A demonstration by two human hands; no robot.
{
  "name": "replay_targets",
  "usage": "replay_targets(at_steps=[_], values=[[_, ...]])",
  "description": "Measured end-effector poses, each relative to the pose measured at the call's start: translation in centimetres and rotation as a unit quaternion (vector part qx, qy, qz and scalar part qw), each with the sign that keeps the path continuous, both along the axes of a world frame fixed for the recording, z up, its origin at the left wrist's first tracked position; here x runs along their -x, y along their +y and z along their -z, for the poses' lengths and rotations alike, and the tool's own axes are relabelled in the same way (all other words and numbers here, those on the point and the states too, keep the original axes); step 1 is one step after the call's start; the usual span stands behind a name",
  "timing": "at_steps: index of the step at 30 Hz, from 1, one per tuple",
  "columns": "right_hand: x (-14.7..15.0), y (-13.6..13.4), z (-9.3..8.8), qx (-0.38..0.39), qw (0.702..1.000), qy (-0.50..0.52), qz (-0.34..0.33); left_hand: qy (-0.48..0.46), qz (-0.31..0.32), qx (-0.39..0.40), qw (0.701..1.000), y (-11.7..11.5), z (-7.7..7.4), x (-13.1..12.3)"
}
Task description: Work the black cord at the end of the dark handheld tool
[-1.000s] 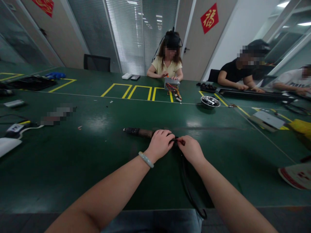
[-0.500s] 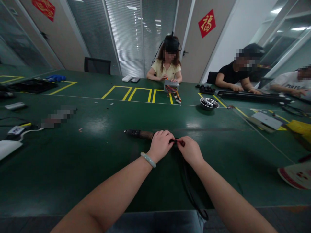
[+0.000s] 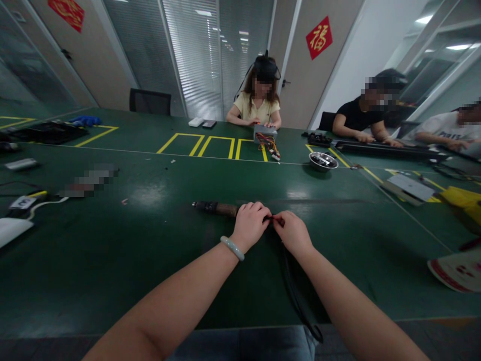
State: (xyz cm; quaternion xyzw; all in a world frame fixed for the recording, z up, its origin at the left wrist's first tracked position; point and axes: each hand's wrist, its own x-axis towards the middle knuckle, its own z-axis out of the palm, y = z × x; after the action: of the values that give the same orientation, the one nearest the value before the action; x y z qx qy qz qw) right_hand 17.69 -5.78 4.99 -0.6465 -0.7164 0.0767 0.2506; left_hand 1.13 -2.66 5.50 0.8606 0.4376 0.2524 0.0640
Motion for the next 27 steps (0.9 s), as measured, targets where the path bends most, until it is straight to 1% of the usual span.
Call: replay_targets(at_steps=[5, 11, 20, 27], values=[[-0.15, 0.05, 0.04, 0.003, 1.0, 0.026, -0.006, -0.012, 0.006, -0.007, 1.0, -0.03, 0.02, 0.16], [-0.36, 0.3, 0.24, 0.031, 0.995, 0.091, 0.016, -0.002, 0.009, -0.009, 1.0, -0.04, -0.05, 0.25], [-0.33, 0.69, 0.41, 0.052, 0.993, 0.099, 0.045, -0.004, 0.014, 0.001, 1.0, -0.03, -0.24, 0.24], [-0.21, 0.54, 0.3, 0.057, 0.99, 0.119, 0.052, -0.01, 0.019, -0.005, 1.0, 0.11, -0.15, 0.34]])
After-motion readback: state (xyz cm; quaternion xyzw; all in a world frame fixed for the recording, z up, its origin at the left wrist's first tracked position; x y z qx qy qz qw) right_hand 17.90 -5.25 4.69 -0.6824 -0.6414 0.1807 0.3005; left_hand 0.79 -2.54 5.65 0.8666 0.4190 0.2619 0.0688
